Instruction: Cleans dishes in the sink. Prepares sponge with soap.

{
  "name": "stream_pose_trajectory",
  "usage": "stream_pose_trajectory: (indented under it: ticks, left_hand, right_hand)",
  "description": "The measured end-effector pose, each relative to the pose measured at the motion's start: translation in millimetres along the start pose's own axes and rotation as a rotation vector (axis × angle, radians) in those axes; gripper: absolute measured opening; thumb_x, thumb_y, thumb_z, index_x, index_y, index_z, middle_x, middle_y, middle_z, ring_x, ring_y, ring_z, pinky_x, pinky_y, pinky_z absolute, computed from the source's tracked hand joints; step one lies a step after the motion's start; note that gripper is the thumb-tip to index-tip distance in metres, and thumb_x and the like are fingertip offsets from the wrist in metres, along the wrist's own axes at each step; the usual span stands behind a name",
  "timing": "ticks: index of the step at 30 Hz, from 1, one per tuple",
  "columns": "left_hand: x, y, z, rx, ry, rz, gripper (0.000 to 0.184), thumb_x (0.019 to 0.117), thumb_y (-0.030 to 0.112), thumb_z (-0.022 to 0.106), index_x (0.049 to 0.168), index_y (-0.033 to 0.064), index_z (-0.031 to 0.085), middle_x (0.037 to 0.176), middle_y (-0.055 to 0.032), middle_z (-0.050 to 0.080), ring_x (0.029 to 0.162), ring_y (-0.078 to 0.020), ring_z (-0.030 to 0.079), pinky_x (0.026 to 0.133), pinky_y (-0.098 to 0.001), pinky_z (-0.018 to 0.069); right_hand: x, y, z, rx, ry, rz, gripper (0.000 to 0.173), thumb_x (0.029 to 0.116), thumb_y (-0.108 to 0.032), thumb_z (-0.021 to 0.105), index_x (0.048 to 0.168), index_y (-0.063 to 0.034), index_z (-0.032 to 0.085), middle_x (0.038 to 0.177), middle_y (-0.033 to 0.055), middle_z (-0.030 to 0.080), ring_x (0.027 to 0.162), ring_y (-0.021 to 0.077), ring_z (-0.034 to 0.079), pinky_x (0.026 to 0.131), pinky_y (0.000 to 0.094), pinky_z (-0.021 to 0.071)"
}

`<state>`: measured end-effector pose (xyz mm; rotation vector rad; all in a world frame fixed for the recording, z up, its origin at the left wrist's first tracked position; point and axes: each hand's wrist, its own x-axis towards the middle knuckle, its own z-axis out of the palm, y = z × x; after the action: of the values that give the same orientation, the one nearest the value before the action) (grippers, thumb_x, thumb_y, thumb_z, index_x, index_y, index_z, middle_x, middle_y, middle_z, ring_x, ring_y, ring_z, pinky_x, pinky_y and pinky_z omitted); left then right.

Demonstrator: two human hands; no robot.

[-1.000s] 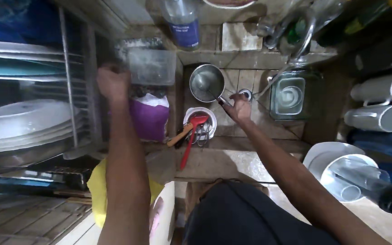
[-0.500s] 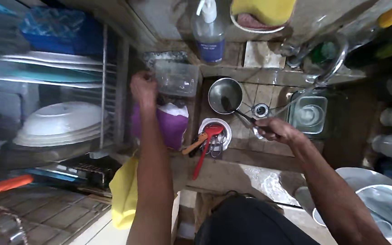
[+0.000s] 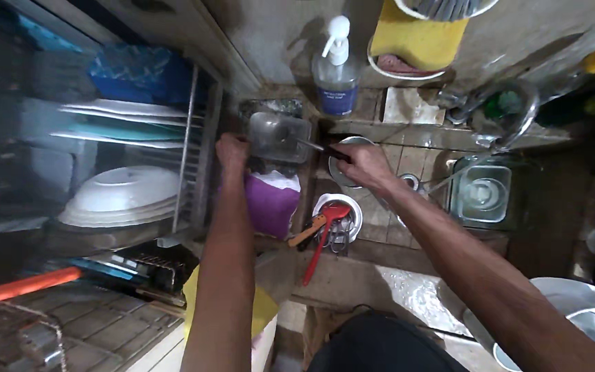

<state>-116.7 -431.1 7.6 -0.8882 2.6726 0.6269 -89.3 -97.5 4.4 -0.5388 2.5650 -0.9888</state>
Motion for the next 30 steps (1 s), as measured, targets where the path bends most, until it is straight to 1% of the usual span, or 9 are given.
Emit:
stream_pose_trajectory:
  ticks: [4,9,11,13,17,20,24,27,30]
  left_hand:
    - [16.5,-16.5,-1.7,0.008,-0.020,-0.010,0.035,0.0954,0.032,0.069,0.119,0.0071,0.073,0.124,-0.0228,0.068,0.119,-0.0428,0.063,0.102,-0.0660,0.0471]
    - [11.2,-19.6,-0.6,-0.045,0.017,-0.007,0.036,0.0938,0.026,0.068,0.123,0.0042,0.070,0.123,-0.0247,0.068,0.116,-0.0429,0.064,0.099,-0.0675,0.0483]
    - [10.5,-19.2,0.8,-0.066,0.023,-0.011,0.037,0.0932,0.024,0.068,0.125,0.0048,0.069,0.124,-0.0241,0.068,0.116,-0.0421,0.064,0.099,-0.0664,0.0487]
    - [10.7,-16.3,-0.2,-0.038,0.026,-0.006,0.036,0.0938,0.021,0.067,0.126,0.0054,0.069,0.126,-0.0240,0.067,0.119,-0.0422,0.063,0.101,-0.0659,0.0471]
    - [7.0,-10.1,0.6,0.007,0.041,0.052,0.038,0.0938,0.017,0.067,0.130,0.0051,0.066,0.131,-0.0241,0.065,0.123,-0.0422,0.061,0.103,-0.0658,0.0453]
    - [-0.3,-2.3,-0.6,-0.033,0.047,0.082,0.044,0.0929,0.012,0.066,0.135,0.0035,0.062,0.134,-0.0247,0.062,0.126,-0.0419,0.059,0.105,-0.0644,0.0447]
    - [-20.6,12.2,-4.8,-0.055,0.083,0.112,0.044,0.0959,0.015,0.063,0.139,0.0059,0.060,0.138,-0.0221,0.061,0.130,-0.0378,0.058,0.109,-0.0592,0.0442]
    - [-43.2,31.1,-7.3,-0.069,0.141,0.153,0.046,0.0961,0.020,0.062,0.140,0.0083,0.060,0.137,-0.0205,0.062,0.128,-0.0349,0.060,0.109,-0.0568,0.0455]
    - [-71.5,46.4,-0.9,-0.164,0.207,0.282,0.042,0.1000,0.025,0.060,0.139,0.0080,0.061,0.136,-0.0173,0.064,0.124,-0.0236,0.063,0.107,-0.0410,0.0493]
  right_hand:
    - [27.4,-18.6,25.9,-0.064,-0.006,-0.012,0.038,0.0975,-0.025,0.062,0.135,-0.0200,0.068,0.122,0.0127,0.071,0.109,0.0347,0.069,0.089,0.0595,0.0550]
    - [-3.8,8.2,43.4,0.341,0.100,0.090,0.069,0.0908,-0.030,0.078,0.151,-0.0116,0.051,0.140,0.0158,0.060,0.122,0.0279,0.063,0.103,0.0485,0.0537]
    - [-34.2,34.9,51.9,0.456,0.236,0.229,0.067,0.0959,-0.039,0.071,0.152,-0.0099,0.048,0.144,0.0137,0.058,0.121,0.0251,0.064,0.100,0.0449,0.0560]
    - [-61.1,68.9,62.2,0.322,0.340,0.427,0.054,0.1006,-0.040,0.061,0.145,-0.0086,0.056,0.140,0.0137,0.061,0.126,0.0271,0.061,0.106,0.0481,0.0509]
    - [-89.2,119.8,83.3,-0.007,0.000,0.705,0.065,0.0884,-0.030,0.075,0.145,-0.0094,0.053,0.139,0.0245,0.058,0.125,0.0464,0.057,0.096,0.0697,0.0469]
    - [-82.1,138.5,91.7,-0.026,-0.059,0.695,0.053,0.0952,-0.027,0.069,0.144,-0.0127,0.055,0.136,0.0216,0.061,0.118,0.0433,0.063,0.090,0.0659,0.0536]
    - [-77.5,157.9,99.2,0.205,-0.097,0.623,0.044,0.1003,-0.022,0.063,0.140,-0.0049,0.055,0.124,0.0248,0.067,0.113,0.0437,0.065,0.096,0.0649,0.0507]
    - [-83.1,143.1,97.5,0.129,-0.072,0.710,0.045,0.1012,-0.029,0.055,0.145,-0.0177,0.056,0.121,0.0196,0.070,0.110,0.0419,0.068,0.089,0.0668,0.0521]
    - [-103.1,139.8,82.1,0.061,-0.084,0.729,0.044,0.1025,-0.035,0.056,0.144,-0.0196,0.058,0.116,0.0199,0.072,0.105,0.0439,0.069,0.085,0.0674,0.0524]
